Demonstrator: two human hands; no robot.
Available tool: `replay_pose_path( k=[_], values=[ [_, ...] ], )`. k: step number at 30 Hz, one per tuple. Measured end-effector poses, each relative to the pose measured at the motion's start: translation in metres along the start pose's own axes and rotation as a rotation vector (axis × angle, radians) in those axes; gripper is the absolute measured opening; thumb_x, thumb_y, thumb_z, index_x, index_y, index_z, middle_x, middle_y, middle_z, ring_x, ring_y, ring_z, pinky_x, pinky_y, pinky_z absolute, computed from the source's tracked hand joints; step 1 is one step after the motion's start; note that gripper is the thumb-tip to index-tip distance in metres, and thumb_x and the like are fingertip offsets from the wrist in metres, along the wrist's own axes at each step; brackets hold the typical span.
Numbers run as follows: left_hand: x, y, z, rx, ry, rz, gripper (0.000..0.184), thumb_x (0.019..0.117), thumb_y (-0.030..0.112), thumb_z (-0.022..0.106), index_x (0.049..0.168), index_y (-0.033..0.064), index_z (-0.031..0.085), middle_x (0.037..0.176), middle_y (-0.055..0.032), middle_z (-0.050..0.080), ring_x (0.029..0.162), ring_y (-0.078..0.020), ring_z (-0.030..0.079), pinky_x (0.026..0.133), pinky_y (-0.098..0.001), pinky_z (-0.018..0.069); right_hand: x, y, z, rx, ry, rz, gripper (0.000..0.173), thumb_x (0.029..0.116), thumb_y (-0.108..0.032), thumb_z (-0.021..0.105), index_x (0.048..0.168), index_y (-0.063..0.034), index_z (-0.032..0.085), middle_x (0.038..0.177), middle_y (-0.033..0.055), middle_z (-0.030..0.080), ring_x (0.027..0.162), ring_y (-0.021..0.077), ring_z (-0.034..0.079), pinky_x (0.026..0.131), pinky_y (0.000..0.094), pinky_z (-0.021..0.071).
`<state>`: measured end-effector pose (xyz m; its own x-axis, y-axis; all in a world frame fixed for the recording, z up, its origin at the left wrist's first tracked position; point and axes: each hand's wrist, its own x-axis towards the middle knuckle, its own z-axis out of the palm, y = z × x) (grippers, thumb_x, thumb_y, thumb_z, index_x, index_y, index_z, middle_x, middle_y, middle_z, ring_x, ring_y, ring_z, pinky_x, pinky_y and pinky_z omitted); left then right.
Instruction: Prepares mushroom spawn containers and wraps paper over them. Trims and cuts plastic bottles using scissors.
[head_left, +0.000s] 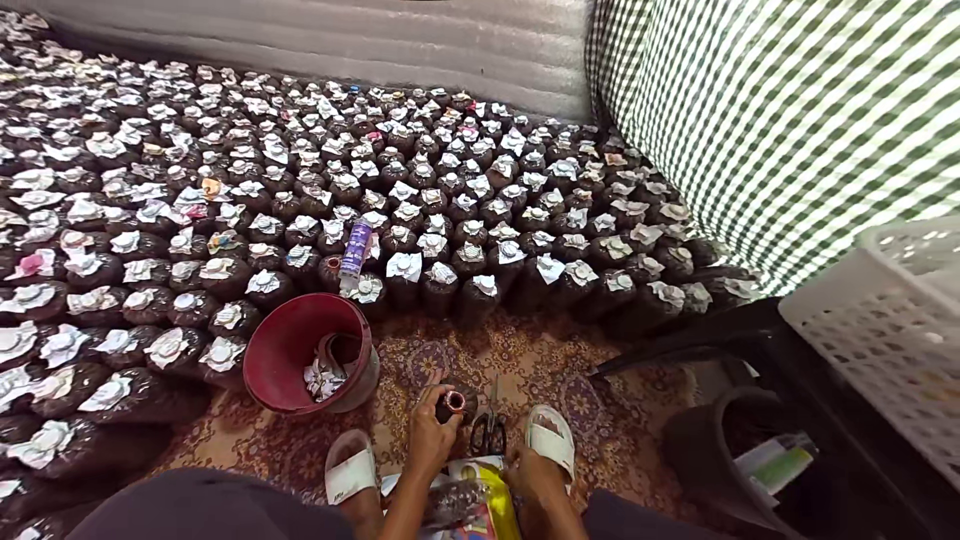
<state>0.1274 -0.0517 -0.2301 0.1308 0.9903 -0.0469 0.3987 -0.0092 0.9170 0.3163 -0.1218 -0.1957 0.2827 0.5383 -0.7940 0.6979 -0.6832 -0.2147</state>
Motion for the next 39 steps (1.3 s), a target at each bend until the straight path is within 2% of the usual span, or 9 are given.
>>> replay_pose_path(
  k=[6,9,12,15,20,28,31,34,39],
  values=[
    [-0.009,0.004,-0.023,0.237,-0.051,-0.099,0.102,0.0706,0.034,0.091,0.154,0.0034,0.041,0.159,-0.0142,0.043,0.145,-0.027,0.044,0.117,-0.043,0.0406,0.02,0.0,-0.016,0.145,0.028,-0.078,0.041,0.0927,-0.021,0.07,0.132,-0.0106,0.064,0.119,0.0195,0.07,0.107,0.0358,0.069,0.093,0.0567,0.0543],
    [-0.027,-0.001,-0.031,0.43,-0.01,-0.313,0.088,0.0685,0.04,0.091,0.14,0.0041,0.054,0.138,-0.0159,0.06,0.125,-0.0319,0.06,0.103,-0.0492,0.0509,0.02,0.004,-0.027,0.2,0.095,-0.096,0.041,0.0916,-0.019,0.07,0.131,-0.0101,0.065,0.115,0.0193,0.071,0.103,0.0351,0.07,0.091,0.0551,0.0555],
    [-0.041,-0.011,-0.028,0.638,-0.368,-0.544,0.073,0.0782,0.044,0.083,0.136,0.0064,0.059,0.134,-0.0161,0.063,0.122,-0.0331,0.062,0.1,-0.054,0.0521,0.017,0.001,-0.034,0.213,0.142,-0.123,0.039,0.0923,-0.017,0.069,0.131,-0.0095,0.065,0.114,0.0176,0.071,0.103,0.0335,0.07,0.092,0.0541,0.0548],
    [-0.064,-0.032,0.007,0.828,-0.777,-0.45,0.075,0.0863,0.032,0.077,0.147,0.002,0.047,0.149,-0.0218,0.05,0.131,-0.0409,0.055,0.101,-0.0596,0.0501,0.014,-0.002,-0.033,0.222,0.129,-0.144,0.04,0.0918,-0.016,0.069,0.131,-0.0104,0.065,0.112,0.0162,0.072,0.099,0.0309,0.071,0.09,0.0512,0.0565],
    [-0.082,-0.04,0.041,0.969,-0.92,-0.322,0.058,0.0895,0.007,0.068,0.145,-0.0004,0.05,0.145,-0.0224,0.053,0.133,-0.0415,0.053,0.104,-0.0579,0.0482,0.009,0.002,-0.035,0.177,0.087,-0.169,0.042,0.0912,-0.019,0.069,0.132,-0.0127,0.064,0.111,0.0153,0.071,0.097,0.0303,0.071,0.088,0.0512,0.0564],
    [-0.022,0.051,-0.018,0.391,-0.705,-0.158,0.049,0.0819,0.024,0.079,0.124,0.0043,0.064,0.116,-0.0177,0.069,0.11,-0.034,0.066,0.098,-0.0573,0.0516,-0.014,0.026,-0.073,0.515,-0.179,-0.349,0.079,0.0787,-0.004,0.076,0.15,-0.0102,0.043,0.127,0.0149,0.066,0.1,0.0269,0.07,0.08,0.0447,0.0593],
    [-0.013,0.093,-0.034,0.072,-0.556,-0.062,0.052,0.0802,0.021,0.083,0.125,0.0029,0.064,0.114,-0.0108,0.071,0.107,-0.0196,0.069,0.099,-0.0418,0.0553,-0.032,0.015,-0.066,0.743,-0.363,-0.624,0.1,0.0646,-0.01,0.087,0.152,-0.0049,0.037,0.135,0.0119,0.062,0.118,0.0213,0.066,0.098,0.0398,0.058],
    [-0.01,0.118,-0.059,-0.171,-0.6,-0.019,0.055,0.0786,0.025,0.087,0.124,0.0048,0.064,0.114,-0.0049,0.071,0.105,-0.0116,0.069,0.096,-0.0338,0.0573,-0.057,-0.015,-0.042,1.056,-0.345,-0.699,0.06,0.0656,0.0,0.086,0.12,0.0026,0.061,0.106,0.0116,0.074,0.097,0.0204,0.073,0.088,0.041,0.0618],
    [0.001,0.147,-0.103,-0.181,-0.335,0.026,0.062,0.0823,0.048,0.081,0.131,0.0123,0.066,0.125,-0.0011,0.069,0.118,-0.0153,0.064,0.1,-0.0393,0.0545,-0.072,-0.028,-0.039,0.962,-0.224,-0.711,0.06,0.0704,0.005,0.082,0.125,0.0033,0.058,0.111,0.0108,0.074,0.103,0.0194,0.073,0.092,0.0382,0.0618]
  ],
)
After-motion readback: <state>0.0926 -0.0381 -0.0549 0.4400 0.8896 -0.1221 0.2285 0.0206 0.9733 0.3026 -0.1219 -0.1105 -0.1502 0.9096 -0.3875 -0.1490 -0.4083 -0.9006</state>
